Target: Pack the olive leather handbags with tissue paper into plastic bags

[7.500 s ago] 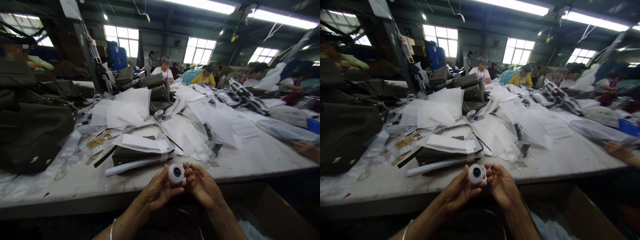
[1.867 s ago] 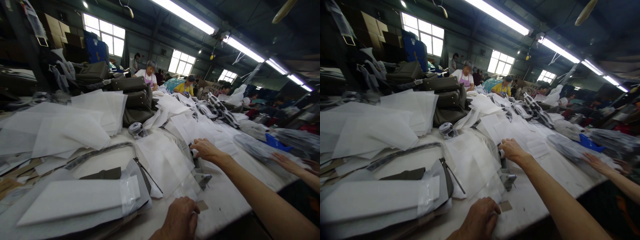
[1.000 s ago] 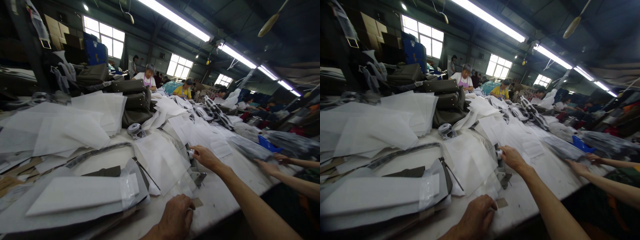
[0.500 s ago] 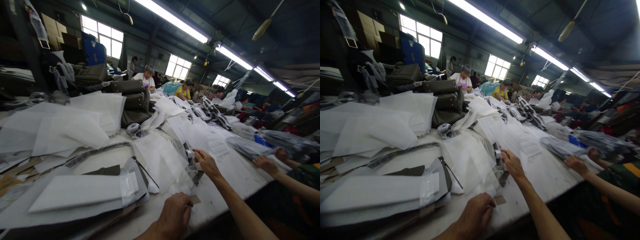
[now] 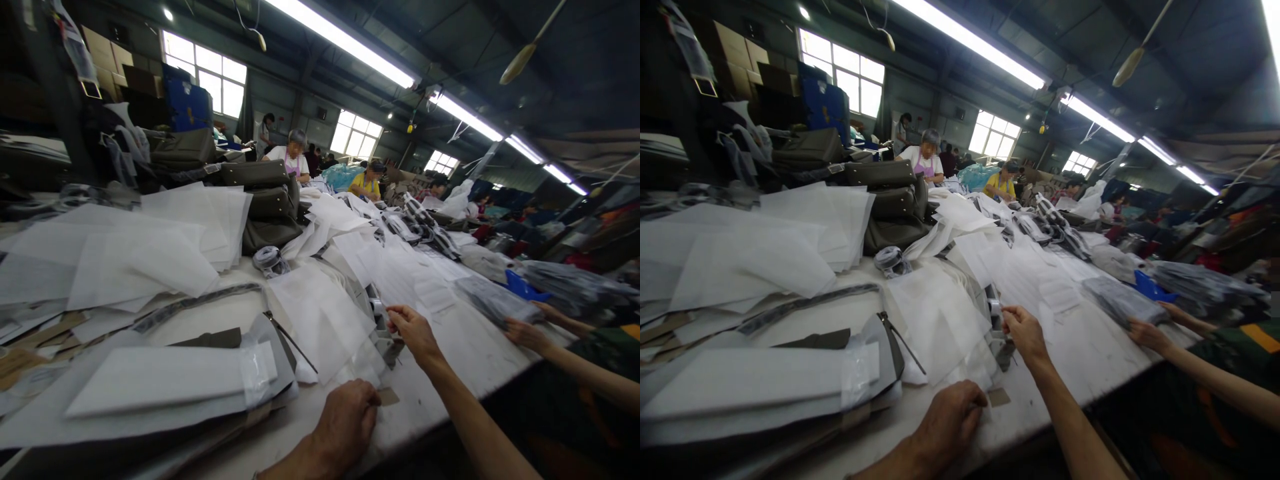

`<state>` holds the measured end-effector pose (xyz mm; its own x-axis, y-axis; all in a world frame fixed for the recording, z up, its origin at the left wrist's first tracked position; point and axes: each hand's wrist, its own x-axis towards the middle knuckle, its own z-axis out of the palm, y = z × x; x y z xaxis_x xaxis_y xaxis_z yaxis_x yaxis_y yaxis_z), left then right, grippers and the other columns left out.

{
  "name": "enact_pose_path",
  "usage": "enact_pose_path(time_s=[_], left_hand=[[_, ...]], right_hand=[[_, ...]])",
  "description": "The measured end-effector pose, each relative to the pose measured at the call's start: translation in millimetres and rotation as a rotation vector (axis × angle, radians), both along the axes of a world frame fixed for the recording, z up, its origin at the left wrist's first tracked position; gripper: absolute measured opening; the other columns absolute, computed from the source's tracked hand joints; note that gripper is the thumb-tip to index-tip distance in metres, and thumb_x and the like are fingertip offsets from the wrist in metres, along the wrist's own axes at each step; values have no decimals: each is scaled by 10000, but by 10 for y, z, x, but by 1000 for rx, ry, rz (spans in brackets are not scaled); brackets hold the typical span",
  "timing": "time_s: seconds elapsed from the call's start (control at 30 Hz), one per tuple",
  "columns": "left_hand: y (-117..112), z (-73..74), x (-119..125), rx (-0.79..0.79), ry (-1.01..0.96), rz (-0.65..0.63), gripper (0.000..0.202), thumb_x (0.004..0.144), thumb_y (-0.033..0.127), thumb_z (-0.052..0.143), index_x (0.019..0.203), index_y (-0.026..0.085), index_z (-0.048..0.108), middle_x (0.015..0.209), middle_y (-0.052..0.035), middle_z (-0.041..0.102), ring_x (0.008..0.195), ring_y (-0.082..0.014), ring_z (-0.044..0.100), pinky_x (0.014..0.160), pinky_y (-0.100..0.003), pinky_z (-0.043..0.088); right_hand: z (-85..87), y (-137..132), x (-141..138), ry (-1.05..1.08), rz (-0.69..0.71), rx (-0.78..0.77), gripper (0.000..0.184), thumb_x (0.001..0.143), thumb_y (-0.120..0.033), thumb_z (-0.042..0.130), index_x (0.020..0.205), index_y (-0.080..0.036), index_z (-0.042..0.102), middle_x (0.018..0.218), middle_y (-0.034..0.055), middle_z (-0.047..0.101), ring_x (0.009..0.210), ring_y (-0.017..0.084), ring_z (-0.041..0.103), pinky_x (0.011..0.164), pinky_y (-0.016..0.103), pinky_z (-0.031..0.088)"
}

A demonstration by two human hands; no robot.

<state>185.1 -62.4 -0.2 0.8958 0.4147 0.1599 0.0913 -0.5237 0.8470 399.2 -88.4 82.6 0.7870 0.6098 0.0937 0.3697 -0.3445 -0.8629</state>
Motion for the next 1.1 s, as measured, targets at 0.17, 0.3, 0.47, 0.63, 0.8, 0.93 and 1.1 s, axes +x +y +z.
enact_pose_path(time_s=[0.17, 0.3, 0.47, 0.63, 0.8, 0.93, 1.1], left_hand=[[-6, 21, 3, -4, 17, -1, 284, 786, 76, 519, 999, 187, 670, 1010, -53, 710, 967, -213, 649, 887, -298, 475], [-10, 39, -4, 4, 22, -9, 270, 801, 92, 517, 1000, 187, 672, 1008, -58, 709, 954, -214, 647, 879, -301, 478], [-17, 64, -17, -12, 10, -9, 261, 798, 98, 530, 995, 184, 676, 1008, -59, 713, 953, -222, 652, 875, -311, 480], [-6, 90, -16, -33, 4, 9, 262, 808, 95, 527, 1002, 182, 679, 996, -57, 717, 942, -216, 659, 863, -301, 484], [16, 92, -6, -38, -11, 22, 268, 805, 85, 532, 1004, 180, 683, 1010, -60, 719, 953, -214, 658, 874, -303, 486], [-14, 111, -18, -41, -19, 9, 253, 809, 101, 539, 996, 185, 687, 1004, -61, 718, 945, -214, 655, 880, -310, 484], [-80, 114, -8, -220, -143, 24, 310, 835, 213, 590, 1138, 193, 651, 1078, -65, 708, 941, -201, 648, 866, -310, 492]], right_hand=[[66, -198, -132, 61, -48, 112, 369, 666, -476, 639, 865, -166, 659, 574, -23, 618, 537, 153, 565, 548, 287, 459], [-7, -482, -297, 99, -122, 192, 389, 662, -475, 701, 884, -157, 679, 578, -19, 620, 554, 155, 563, 564, 289, 443], [-292, -692, -384, 179, -201, 291, 401, 641, -473, 756, 879, -160, 678, 572, -28, 617, 562, 159, 565, 560, 285, 439], [-574, -619, -392, 166, -268, 326, 312, 644, -423, 763, 807, -192, 632, 572, -50, 614, 554, 139, 551, 573, 270, 439], [-799, -630, -393, 192, -394, 333, 283, 607, -407, 755, 751, -208, 615, 546, -47, 604, 524, 153, 545, 529, 279, 443], [-790, -805, -460, 255, -406, 364, 315, 602, -436, 762, 772, -211, 621, 575, -52, 582, 546, 148, 544, 536, 276, 462], [-543, -994, -853, 545, -145, 456, 318, 672, -445, 806, 833, -205, 673, 681, -30, 594, 631, 125, 551, 586, 247, 493]])
